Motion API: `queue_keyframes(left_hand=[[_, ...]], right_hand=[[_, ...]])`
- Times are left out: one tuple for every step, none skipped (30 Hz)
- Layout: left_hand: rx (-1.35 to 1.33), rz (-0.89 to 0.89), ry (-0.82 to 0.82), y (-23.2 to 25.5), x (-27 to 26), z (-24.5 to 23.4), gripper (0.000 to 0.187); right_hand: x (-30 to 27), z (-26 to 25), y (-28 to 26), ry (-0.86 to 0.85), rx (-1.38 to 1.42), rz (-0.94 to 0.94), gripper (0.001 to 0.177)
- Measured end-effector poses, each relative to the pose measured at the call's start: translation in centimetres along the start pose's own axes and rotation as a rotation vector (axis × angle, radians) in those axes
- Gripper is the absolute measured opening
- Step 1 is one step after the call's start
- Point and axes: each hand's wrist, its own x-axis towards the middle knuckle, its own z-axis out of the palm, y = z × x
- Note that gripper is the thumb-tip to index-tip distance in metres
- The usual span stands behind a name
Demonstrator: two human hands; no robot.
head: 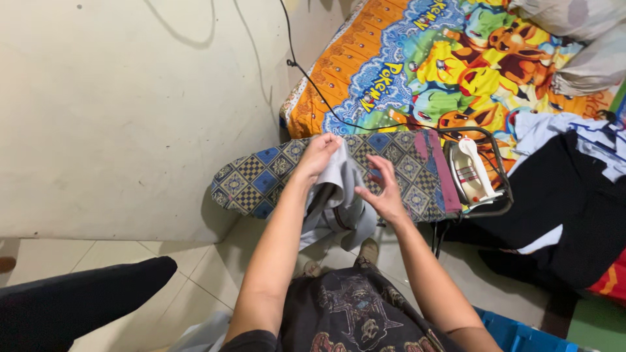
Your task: The person irons a light gray shirt on an ironing board, smoothing the front and sleeves with a white iron. They flip the shirt over to iron the back and then fold it neatly on the board.
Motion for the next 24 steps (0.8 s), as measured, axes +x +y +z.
queue_keyframes(left_hand=[[-0.013,-0.003,-0.035,0.5,-0.5,-0.1,0.014],[0.014,-0.002,-0.104,1.2,-1.1,-0.3,0.014],[0.040,-0.001,-0.173,1.9,-1.7,-0.5,0.013],[0.064,-0.004,-0.240,2.5,-2.3,-0.4,0.013],[0.053,-0.029,-0.316,3.2,-2.5,-0.1,0.012],[0.043,-0.054,-0.392,3.9,-2.7,0.2,0.011],[0.032,-0.080,-0.467,4.6,-2.9,0.5,0.012],[0.047,-0.069,-0.510,5.2,-3.0,0.9,0.011],[0.062,-0.059,-0.553,5.8,-3.1,1.3,0.011],[0.079,-0.045,-0.594,6.6,-3.0,1.6,0.011],[0.101,-0.047,-0.582,7.4,-3.1,1.8,0.011],[0.122,-0.051,-0.571,8.1,-3.2,1.8,0.011],[0.143,-0.056,-0.560,8.8,-3.4,1.8,0.012],[0.227,-0.048,-0.523,9.5,-3.6,1.7,0.012],[0.311,-0.040,-0.486,10.3,-3.8,1.4,0.012],[0.393,-0.034,-0.448,10.9,-4.1,1.1,0.013],[0.469,0.002,-0.428,11.4,-4.4,0.7,0.017],[0.545,0.039,-0.407,11.8,-4.6,0.2,0.024],[0.620,0.076,-0.384,12.0,-4.8,-0.3,0.031],[0.703,0.082,-0.354,12.0,-4.8,-0.8,0.034],[0.785,0.089,-0.323,11.7,-4.7,-1.3,0.039],[0.868,0.096,-0.293,11.2,-4.5,-1.8,0.044],[0.951,0.122,-0.277,10.6,-4.4,-2.2,0.042],[1.035,0.146,-0.263,9.9,-4.3,-2.6,0.040]], right_hand=[[0.1,0.2,0.2,0.023,0.065,0.005,0.073],[0.3,0.3,0.4,0.044,0.133,0.007,0.071],[0.7,-0.1,0.6,0.031,0.153,0.013,0.075],[1.5,-0.6,0.8,0.018,0.172,0.022,0.079],[2.4,-1.1,0.9,0.004,0.191,0.032,0.084],[3.4,-1.3,1.0,-0.083,0.199,-0.016,0.086],[4.5,-1.5,1.0,-0.169,0.206,-0.065,0.089],[5.6,-1.6,0.9,-0.257,0.212,-0.112,0.092],[6.4,-1.8,0.9,-0.352,0.182,-0.094,0.086],[7.3,-2.2,0.7,-0.449,0.151,-0.078,0.081],[8.1,-2.5,0.4,-0.545,0.119,-0.062,0.077],[8.6,-2.8,0.2,-0.604,-0.063,-0.046,0.062],[9.0,-3.2,-0.2,-0.660,-0.245,-0.030,0.047],[9.4,-3.5,-0.6,-0.714,-0.430,-0.017,0.032],[9.6,-4.0,-1.1,-0.706,-0.460,-0.011,0.029],[9.8,-4.7,-1.6,-0.699,-0.490,-0.004,0.026],[9.9,-5.2,-1.9,-0.692,-0.520,0.003,0.023],[9.8,-5.5,-2.0,-0.646,-0.540,-0.054,0.019],[9.6,-6.2,-2.0,-0.601,-0.559,-0.112,0.015],[9.3,-6.9,-1.9,-0.556,-0.577,-0.168,0.012],[9.2,-7.5,-1.7,-0.528,-0.537,-0.082,0.015],[9.0,-8.0,-1.5,-0.497,-0.497,0.004,0.019],[9.0,-8.2,-1.3,-0.466,-0.457,0.089,0.023],[8.8,-8.3,-1.2,-0.431,-0.434,0.134,0.019]])
